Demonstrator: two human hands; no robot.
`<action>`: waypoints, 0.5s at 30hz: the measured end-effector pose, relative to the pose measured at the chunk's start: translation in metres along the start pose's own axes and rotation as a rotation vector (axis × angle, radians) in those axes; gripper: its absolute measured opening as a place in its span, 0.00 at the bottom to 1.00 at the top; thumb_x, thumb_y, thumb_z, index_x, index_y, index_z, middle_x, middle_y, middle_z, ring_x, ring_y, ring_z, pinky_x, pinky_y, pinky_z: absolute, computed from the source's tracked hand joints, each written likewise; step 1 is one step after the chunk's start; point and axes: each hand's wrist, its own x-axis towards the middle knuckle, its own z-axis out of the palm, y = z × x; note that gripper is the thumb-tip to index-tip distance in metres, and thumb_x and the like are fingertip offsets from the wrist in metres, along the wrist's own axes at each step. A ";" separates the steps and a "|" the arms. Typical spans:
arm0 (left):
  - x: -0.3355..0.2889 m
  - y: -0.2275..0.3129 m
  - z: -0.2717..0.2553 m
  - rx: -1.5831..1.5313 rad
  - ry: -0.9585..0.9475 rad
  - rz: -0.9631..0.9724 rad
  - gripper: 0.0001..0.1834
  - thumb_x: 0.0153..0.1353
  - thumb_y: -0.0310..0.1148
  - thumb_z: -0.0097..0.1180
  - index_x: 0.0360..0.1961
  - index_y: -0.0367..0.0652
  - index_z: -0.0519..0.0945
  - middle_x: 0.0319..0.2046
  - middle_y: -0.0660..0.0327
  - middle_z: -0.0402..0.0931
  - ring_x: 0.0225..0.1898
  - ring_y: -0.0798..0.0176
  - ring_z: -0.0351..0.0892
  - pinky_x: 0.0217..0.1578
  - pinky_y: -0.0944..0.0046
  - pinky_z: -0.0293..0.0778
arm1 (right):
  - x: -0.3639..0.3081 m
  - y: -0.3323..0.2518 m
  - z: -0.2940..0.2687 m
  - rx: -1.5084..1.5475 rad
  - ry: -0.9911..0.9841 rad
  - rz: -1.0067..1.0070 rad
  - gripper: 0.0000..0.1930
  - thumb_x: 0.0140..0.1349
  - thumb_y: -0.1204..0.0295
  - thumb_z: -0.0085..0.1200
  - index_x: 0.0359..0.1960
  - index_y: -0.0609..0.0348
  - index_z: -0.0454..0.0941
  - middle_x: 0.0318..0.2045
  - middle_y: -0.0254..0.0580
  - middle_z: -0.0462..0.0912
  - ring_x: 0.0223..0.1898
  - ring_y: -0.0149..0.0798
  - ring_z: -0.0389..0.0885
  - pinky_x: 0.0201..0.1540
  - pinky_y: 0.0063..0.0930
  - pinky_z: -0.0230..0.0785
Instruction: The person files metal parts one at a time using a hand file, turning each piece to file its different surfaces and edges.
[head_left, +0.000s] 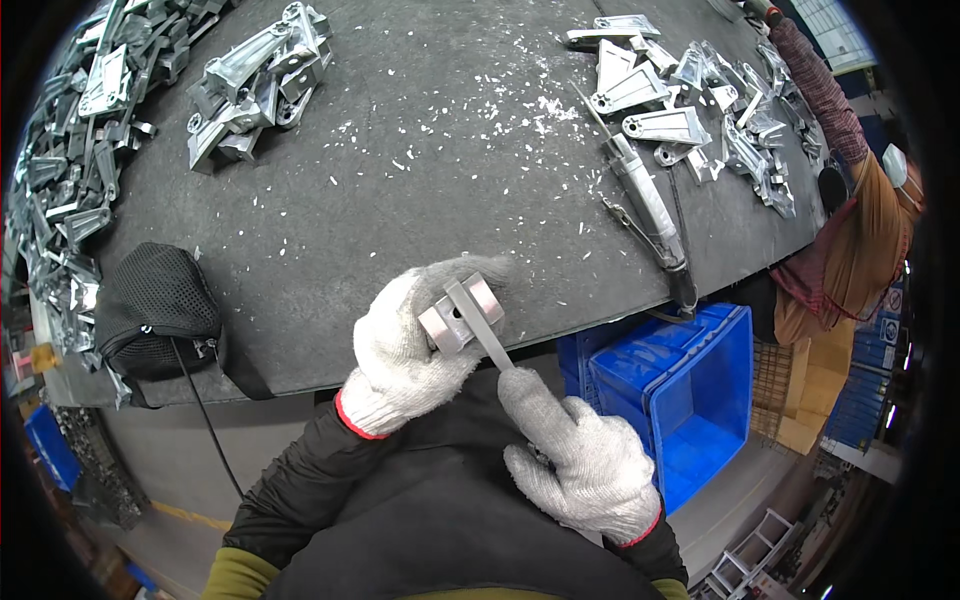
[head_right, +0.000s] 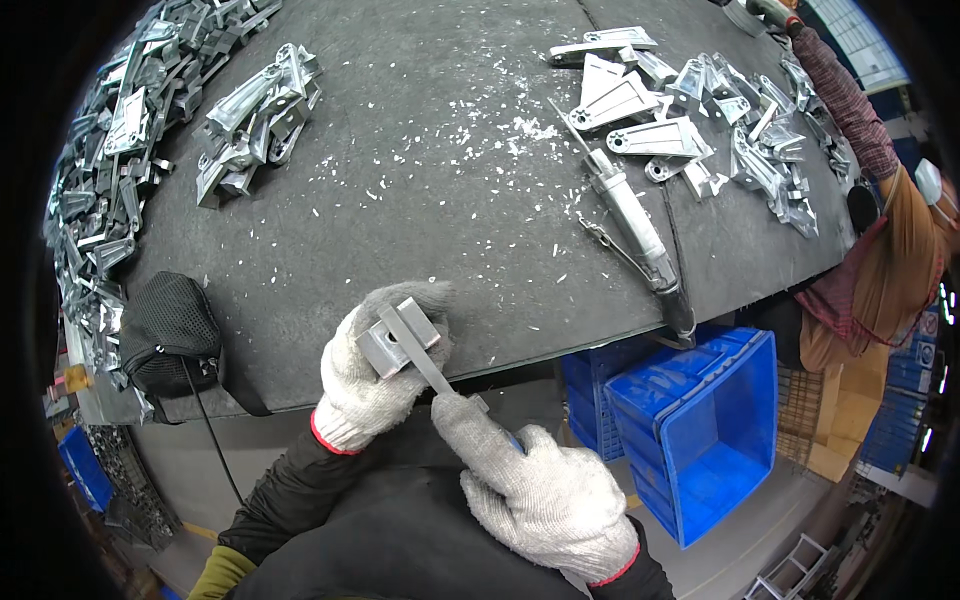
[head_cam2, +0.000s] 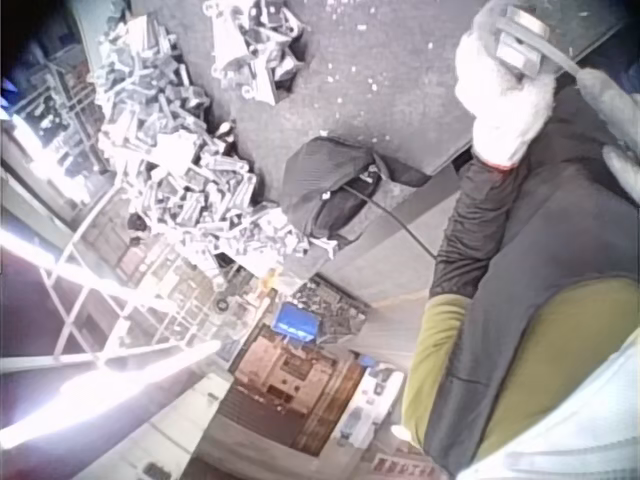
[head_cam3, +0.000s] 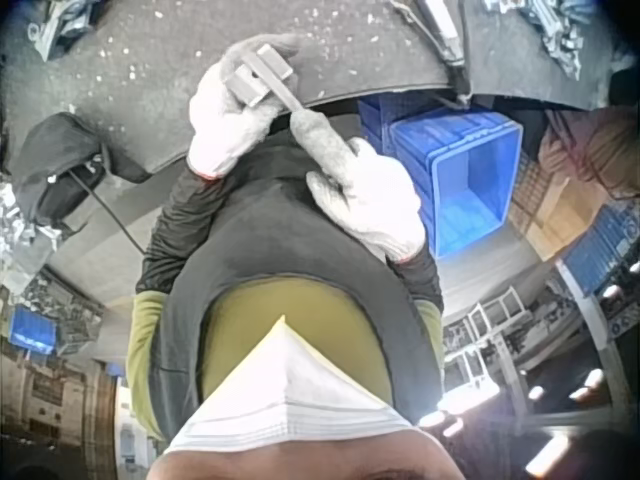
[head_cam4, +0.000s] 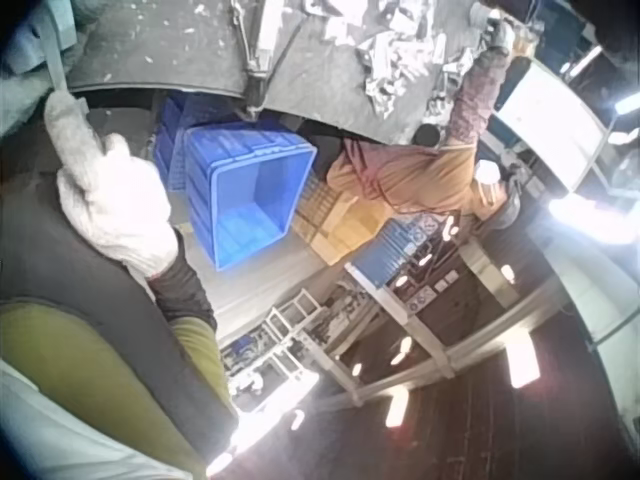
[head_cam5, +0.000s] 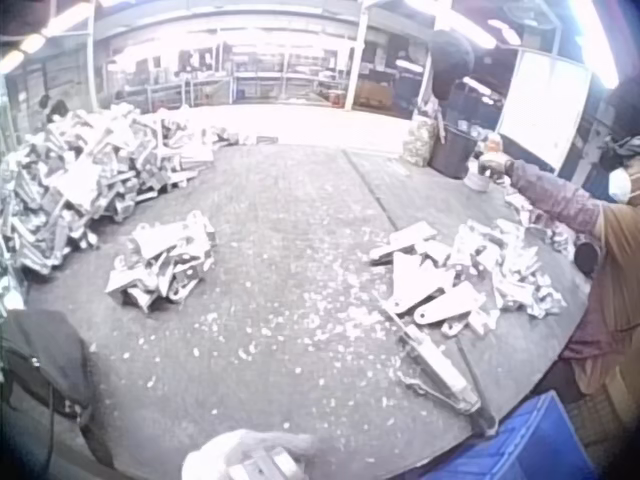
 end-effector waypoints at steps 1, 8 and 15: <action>0.000 -0.001 0.000 0.040 -0.011 0.028 0.26 0.56 0.20 0.72 0.57 0.38 0.79 0.55 0.56 0.83 0.53 0.65 0.83 0.55 0.62 0.80 | 0.000 0.000 0.001 -0.001 -0.002 -0.001 0.34 0.56 0.69 0.68 0.68 0.51 0.74 0.28 0.50 0.81 0.24 0.49 0.83 0.28 0.40 0.76; 0.002 0.004 0.002 -0.044 0.047 0.015 0.28 0.50 0.22 0.72 0.55 0.39 0.82 0.47 0.57 0.87 0.44 0.61 0.88 0.46 0.65 0.83 | 0.001 0.000 0.004 0.059 -0.002 -0.034 0.35 0.57 0.68 0.68 0.69 0.50 0.73 0.27 0.50 0.80 0.25 0.50 0.85 0.29 0.40 0.78; 0.004 0.006 -0.004 0.049 -0.058 0.004 0.27 0.57 0.21 0.72 0.58 0.38 0.79 0.54 0.58 0.83 0.49 0.68 0.84 0.51 0.65 0.82 | 0.002 -0.003 0.004 -0.040 0.049 -0.064 0.32 0.57 0.68 0.66 0.67 0.46 0.76 0.30 0.51 0.82 0.24 0.52 0.84 0.28 0.41 0.79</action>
